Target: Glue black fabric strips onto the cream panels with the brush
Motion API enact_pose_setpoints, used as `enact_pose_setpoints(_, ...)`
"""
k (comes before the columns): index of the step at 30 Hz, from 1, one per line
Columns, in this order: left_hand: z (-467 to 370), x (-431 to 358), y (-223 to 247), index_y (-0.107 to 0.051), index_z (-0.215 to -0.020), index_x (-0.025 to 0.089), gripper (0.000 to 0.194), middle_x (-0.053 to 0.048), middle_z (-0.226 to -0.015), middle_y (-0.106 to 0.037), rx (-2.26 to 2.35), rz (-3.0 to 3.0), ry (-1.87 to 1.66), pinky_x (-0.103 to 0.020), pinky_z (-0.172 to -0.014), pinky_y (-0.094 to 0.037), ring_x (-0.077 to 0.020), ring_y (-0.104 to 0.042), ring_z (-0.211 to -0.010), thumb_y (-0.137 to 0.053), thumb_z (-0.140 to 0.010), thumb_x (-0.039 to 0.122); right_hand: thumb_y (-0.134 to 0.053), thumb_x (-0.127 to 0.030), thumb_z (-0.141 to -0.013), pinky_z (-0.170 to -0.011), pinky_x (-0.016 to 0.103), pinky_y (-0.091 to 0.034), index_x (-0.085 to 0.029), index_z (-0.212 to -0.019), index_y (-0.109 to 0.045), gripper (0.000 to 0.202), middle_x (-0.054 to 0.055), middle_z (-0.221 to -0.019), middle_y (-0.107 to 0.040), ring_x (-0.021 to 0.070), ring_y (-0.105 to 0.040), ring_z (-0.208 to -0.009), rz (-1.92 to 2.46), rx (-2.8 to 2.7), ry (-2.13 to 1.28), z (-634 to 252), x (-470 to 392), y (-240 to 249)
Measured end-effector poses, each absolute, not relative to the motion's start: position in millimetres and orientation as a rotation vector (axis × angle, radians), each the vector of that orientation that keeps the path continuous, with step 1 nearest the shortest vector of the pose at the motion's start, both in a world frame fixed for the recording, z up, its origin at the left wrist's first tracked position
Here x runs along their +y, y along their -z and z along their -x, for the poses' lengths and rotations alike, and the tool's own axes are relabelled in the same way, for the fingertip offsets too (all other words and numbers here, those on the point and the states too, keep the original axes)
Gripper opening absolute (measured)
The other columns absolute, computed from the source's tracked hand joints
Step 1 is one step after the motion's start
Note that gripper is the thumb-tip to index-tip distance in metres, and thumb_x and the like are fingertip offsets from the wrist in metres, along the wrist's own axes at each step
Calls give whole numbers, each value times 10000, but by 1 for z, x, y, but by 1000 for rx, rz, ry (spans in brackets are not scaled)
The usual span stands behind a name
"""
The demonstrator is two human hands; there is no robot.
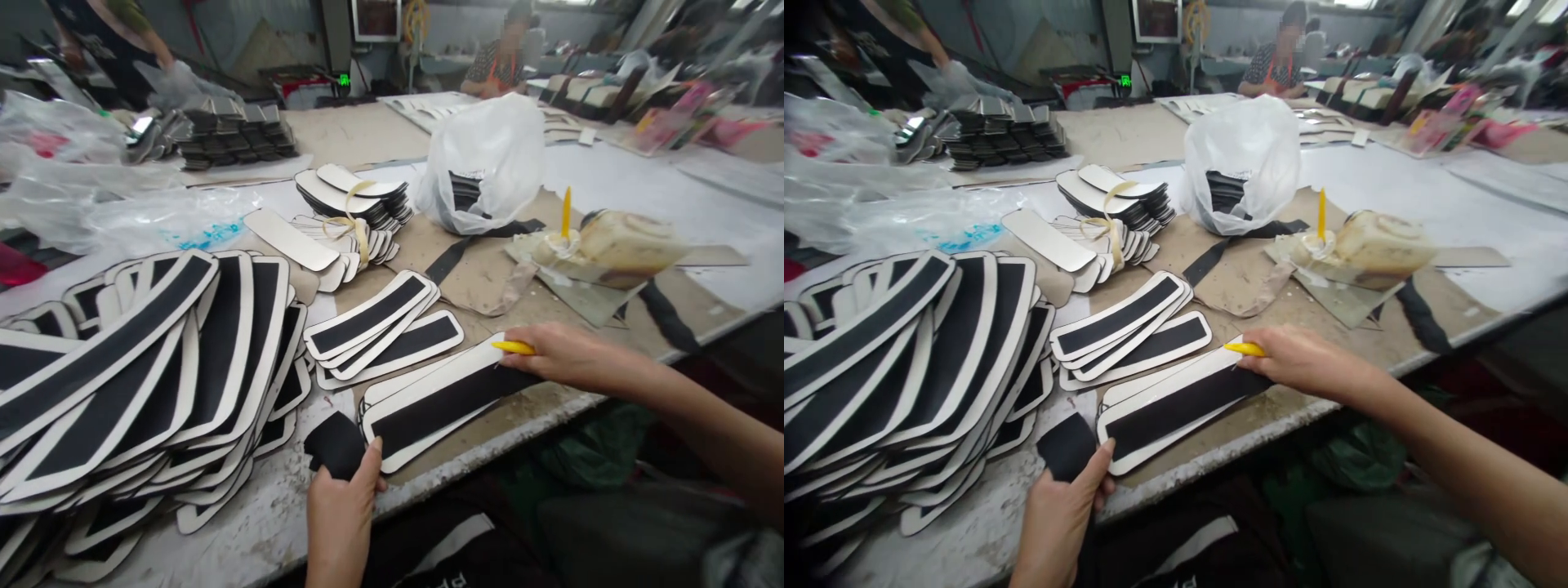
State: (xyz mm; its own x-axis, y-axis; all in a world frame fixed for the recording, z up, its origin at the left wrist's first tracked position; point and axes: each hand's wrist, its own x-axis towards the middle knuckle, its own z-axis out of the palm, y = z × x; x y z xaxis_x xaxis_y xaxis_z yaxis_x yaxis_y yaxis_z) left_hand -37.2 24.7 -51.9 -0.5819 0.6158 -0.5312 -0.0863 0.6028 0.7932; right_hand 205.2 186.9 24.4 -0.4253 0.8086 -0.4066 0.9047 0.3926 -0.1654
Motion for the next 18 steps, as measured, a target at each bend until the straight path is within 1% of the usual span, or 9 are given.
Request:
enact_pose_setpoints(3,37,25,51,-576,-513,157,418,-10,-428,-556,2000,-412,-1010,-261,-449,-331,-137,-441,-410,-730,-587,538,-418,-440,-888,-620,279,-381,-198,-919,-619,316,98,-882,-695,252,-645,-822,-1548,2367,360,-204,182,-17)
enact_pose_setpoints(7,35,26,49,-594,-555,152,396,-3,-413,-543,2026,-361,-1019,-263,-449,-342,-141,-442,-413,-736,-581,521,-419,-439,-894,-606,281,-374,-194,-916,-607,310,104,-865,-694,266,-651,-837,-1553,2347,178,-197,179,-9)
enact_pose_setpoints(10,33,26,48,-606,-592,152,406,-6,-416,-550,2042,-384,-1008,-271,-451,-352,-150,-446,-415,-713,-597,543,-392,-460,-905,-595,288,-379,-187,-915,-605,346,114,-860,-700,271,-659,-821,-1529,2332,159,-194,181,-7)
enact_pose_setpoints(14,33,27,47,-593,-542,157,427,-17,-410,-551,2072,-414,-968,-283,-465,-376,-160,-461,-414,-712,-592,563,-399,-461,-905,-594,290,-397,-175,-930,-605,353,129,-870,-703,278,-665,-823,-1492,2320,145,-194,186,-6)
enact_pose_setpoints(18,41,27,50,-610,-563,157,469,-30,-439,-576,2054,-428,-893,-297,-488,-402,-180,-494,-440,-718,-541,612,-419,-452,-900,-613,287,-420,-168,-959,-601,343,130,-908,-704,275,-665,-850,-1414,2327,166,-196,191,-2)
